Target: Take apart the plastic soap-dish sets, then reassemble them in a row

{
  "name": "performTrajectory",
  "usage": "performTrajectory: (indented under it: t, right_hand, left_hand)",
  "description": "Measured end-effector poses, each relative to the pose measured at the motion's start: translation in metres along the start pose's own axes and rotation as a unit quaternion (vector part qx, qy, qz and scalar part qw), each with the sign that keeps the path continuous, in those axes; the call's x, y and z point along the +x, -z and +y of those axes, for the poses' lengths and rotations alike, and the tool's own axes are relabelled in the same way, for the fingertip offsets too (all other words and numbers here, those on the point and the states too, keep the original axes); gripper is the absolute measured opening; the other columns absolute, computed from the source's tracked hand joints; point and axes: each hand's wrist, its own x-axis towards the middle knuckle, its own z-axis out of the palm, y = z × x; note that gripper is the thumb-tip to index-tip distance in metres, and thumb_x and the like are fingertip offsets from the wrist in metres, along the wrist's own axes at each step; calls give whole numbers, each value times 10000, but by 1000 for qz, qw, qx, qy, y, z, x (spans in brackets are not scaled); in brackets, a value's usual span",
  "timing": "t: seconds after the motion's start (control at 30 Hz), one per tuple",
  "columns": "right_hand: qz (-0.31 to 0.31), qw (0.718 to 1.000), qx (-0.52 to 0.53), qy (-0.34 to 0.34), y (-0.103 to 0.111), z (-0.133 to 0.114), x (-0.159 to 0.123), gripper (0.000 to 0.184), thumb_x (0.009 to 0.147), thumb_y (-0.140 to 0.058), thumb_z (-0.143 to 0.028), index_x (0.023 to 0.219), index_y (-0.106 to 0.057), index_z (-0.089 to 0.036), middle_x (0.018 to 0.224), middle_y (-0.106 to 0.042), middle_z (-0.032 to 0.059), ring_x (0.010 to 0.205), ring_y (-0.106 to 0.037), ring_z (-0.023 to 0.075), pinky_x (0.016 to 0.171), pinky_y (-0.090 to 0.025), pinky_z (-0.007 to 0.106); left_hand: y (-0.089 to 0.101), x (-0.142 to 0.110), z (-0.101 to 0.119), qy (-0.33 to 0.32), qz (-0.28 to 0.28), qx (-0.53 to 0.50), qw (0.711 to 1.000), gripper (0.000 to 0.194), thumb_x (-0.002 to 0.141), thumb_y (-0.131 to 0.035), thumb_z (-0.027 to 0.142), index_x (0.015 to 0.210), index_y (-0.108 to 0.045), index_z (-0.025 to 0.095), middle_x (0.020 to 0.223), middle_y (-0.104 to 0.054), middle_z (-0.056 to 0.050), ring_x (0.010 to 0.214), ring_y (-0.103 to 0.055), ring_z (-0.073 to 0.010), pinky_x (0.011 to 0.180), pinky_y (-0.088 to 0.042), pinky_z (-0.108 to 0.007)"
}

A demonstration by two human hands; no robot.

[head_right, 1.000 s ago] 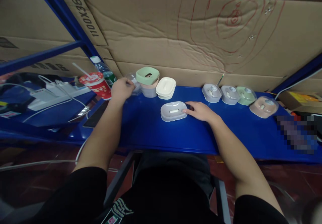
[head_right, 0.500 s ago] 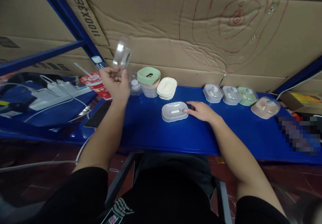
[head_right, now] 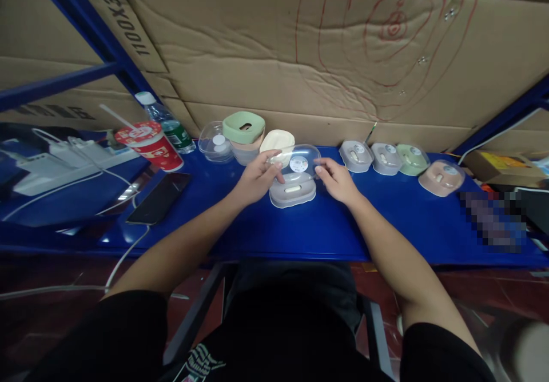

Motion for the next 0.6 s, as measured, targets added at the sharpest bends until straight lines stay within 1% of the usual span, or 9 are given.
performTrajectory:
  t: [0.03, 0.1, 0.17, 0.23, 0.3, 0.37, 0.47, 0.6]
  right_hand:
    - [-3, 1000, -4, -18, -1, 0, 0, 658, 989, -478, -815, 1131, -718, -219, 794, -730, 46, 677, -651, 208, 665, -525, 359]
    - [-17, 999, -15, -43, -4, 1, 1, 661, 970, -470, -846, 904, -688, -225, 726, -703, 35, 670, -636, 201, 654, -492, 341]
    - [-29, 998, -21, -60, -5, 0, 2, 677, 960, -451, -868, 791, -625, -235, 690, -674, 28, 665, -617, 197, 653, -469, 334]
    - [-35, 997, -34, -68, -6, -1, 3, 688, 963, -421, -875, 738, -577, -244, 673, -650, 23, 661, -593, 194, 654, -451, 336]
    - [-49, 995, -61, -64, -6, -1, 3, 692, 969, -401, -873, 699, -535, -251, 657, -625, 21, 656, -567, 193, 649, -432, 339]
    - [-78, 991, -92, -58, -5, -1, 4, 685, 987, -381, -851, 677, -506, -253, 640, -600, 19, 653, -547, 192, 643, -413, 340]
    - [-120, 984, -124, -49, -5, 1, 5, 655, 1024, -354, -786, 662, -473, -253, 645, -586, 20, 653, -543, 191, 652, -398, 341]
    - [-145, 977, -151, -45, -5, 4, 4, 620, 1041, -361, -729, 667, -484, -250, 672, -610, 25, 678, -572, 200, 664, -382, 340]
  left_hand:
    - [2, 0, 1, 13, -6, 49, 999, 537, 1054, -540, 500, 1478, -547, 170, 766, -766, -20, 603, -638, -163, 633, -509, -308]
    - [7, -1, 4, 41, -20, 158, 986, 581, 1065, -515, 512, 1529, -540, 164, 795, -775, -40, 818, -737, -225, 807, -550, -357]
    - [13, 0, 8, 74, -42, 236, 968, 626, 1076, -462, 547, 1553, -540, 149, 826, -783, -71, 990, -756, -285, 922, -541, -408]
    - [17, 1, 10, 104, -68, 268, 955, 679, 1076, -412, 586, 1563, -539, 129, 845, -785, -98, 1079, -746, -326, 969, -528, -443]
    - [18, 3, 12, 124, -95, 273, 949, 712, 1063, -397, 609, 1559, -539, 118, 842, -786, -107, 1090, -745, -338, 969, -525, -452]
    - [19, 3, 14, 138, -133, 271, 943, 683, 1053, -392, 607, 1510, -576, 134, 806, -781, -92, 1010, -759, -321, 928, -527, -437]
    - [20, 3, 16, 157, -175, 281, 931, 603, 1048, -373, 609, 1368, -655, 183, 735, -760, -50, 872, -761, -290, 860, -519, -412]
    - [20, 4, 14, 163, -221, 311, 910, 604, 1040, -327, 657, 1158, -715, 209, 745, -763, -46, 900, -757, -298, 840, -512, -404]
